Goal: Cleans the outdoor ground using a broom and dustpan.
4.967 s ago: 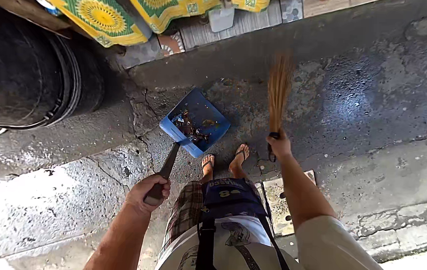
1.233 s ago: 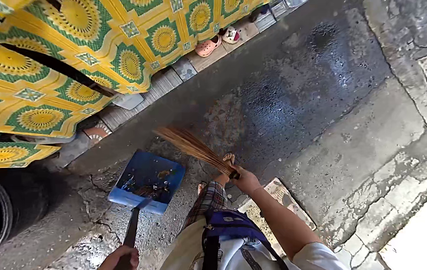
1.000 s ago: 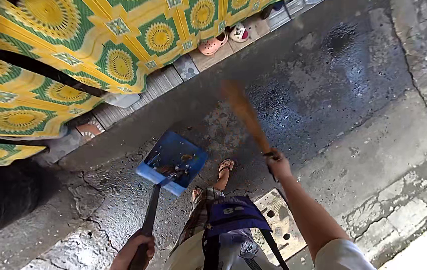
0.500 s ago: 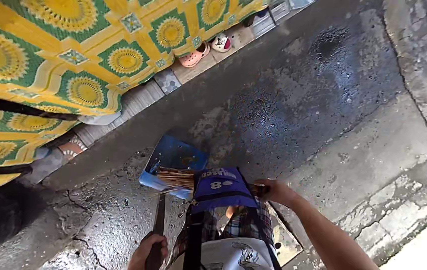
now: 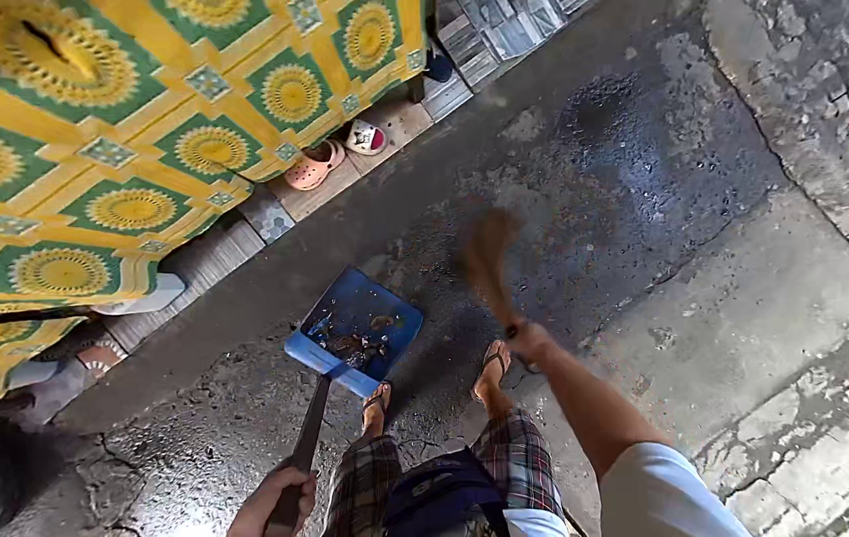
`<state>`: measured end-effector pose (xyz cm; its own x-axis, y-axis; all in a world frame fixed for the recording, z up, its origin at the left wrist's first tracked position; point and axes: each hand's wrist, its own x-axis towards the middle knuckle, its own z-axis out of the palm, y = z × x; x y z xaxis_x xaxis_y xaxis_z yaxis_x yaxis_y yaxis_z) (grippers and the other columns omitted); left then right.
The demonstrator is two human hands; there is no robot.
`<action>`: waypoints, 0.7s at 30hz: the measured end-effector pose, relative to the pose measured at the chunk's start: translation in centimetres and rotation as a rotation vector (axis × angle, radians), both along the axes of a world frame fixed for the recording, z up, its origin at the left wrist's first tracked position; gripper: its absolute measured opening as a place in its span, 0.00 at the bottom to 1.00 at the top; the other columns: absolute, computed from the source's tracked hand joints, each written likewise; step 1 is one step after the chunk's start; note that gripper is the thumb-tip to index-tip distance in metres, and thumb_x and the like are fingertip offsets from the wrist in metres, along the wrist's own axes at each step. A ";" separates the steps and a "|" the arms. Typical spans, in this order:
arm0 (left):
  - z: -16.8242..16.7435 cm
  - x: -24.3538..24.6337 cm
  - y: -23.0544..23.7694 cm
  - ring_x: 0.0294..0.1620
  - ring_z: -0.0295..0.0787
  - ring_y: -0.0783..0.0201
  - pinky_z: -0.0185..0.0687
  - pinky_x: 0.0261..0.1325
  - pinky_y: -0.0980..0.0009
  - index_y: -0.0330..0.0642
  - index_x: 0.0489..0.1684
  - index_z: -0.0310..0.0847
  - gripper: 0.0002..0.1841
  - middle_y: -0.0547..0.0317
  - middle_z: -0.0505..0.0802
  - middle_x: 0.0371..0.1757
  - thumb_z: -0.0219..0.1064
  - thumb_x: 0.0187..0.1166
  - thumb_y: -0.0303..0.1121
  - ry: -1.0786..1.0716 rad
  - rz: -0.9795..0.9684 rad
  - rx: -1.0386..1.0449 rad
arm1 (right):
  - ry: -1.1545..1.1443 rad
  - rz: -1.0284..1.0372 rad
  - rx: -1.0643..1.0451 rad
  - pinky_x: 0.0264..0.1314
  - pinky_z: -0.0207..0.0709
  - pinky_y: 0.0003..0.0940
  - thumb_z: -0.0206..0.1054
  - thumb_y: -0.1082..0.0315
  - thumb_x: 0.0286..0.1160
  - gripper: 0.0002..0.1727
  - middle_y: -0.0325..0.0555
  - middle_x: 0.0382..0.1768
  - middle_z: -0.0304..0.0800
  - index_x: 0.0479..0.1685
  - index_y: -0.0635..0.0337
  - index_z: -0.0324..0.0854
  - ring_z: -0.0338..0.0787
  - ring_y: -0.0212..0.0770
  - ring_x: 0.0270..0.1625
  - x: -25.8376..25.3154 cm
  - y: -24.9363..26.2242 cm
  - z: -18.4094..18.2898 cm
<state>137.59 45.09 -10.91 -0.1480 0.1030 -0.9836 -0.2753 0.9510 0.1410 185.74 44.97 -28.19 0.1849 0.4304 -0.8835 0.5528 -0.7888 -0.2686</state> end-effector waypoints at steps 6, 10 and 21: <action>0.1 12.7 2.1 0.11 0.78 0.73 0.75 0.11 0.81 0.40 0.37 0.70 0.05 0.57 0.82 0.21 0.50 0.76 0.24 -0.071 0.071 0.008 | 0.046 0.262 0.070 0.63 0.79 0.74 0.76 0.53 0.68 0.53 0.61 0.70 0.85 0.95 0.24 0.48 0.88 0.68 0.64 6.6 -10.4 9.5; 1.9 19.0 2.8 0.11 0.79 0.73 0.75 0.11 0.82 0.41 0.38 0.69 0.06 0.58 0.82 0.20 0.47 0.79 0.24 -0.134 0.025 0.022 | -0.161 -0.300 0.041 0.65 0.79 0.71 0.70 0.53 0.77 0.45 0.61 0.67 0.88 0.95 0.32 0.52 0.90 0.66 0.63 15.0 -20.2 11.4; 1.7 37.7 11.5 0.10 0.73 0.70 0.71 0.09 0.80 0.41 0.40 0.66 0.05 0.56 0.77 0.20 0.53 0.74 0.20 -0.131 -0.052 0.054 | 0.182 -1.276 0.072 0.27 0.80 0.45 0.68 0.61 0.80 0.34 0.55 0.39 0.84 0.87 0.43 0.65 0.83 0.47 0.27 26.3 -19.2 9.7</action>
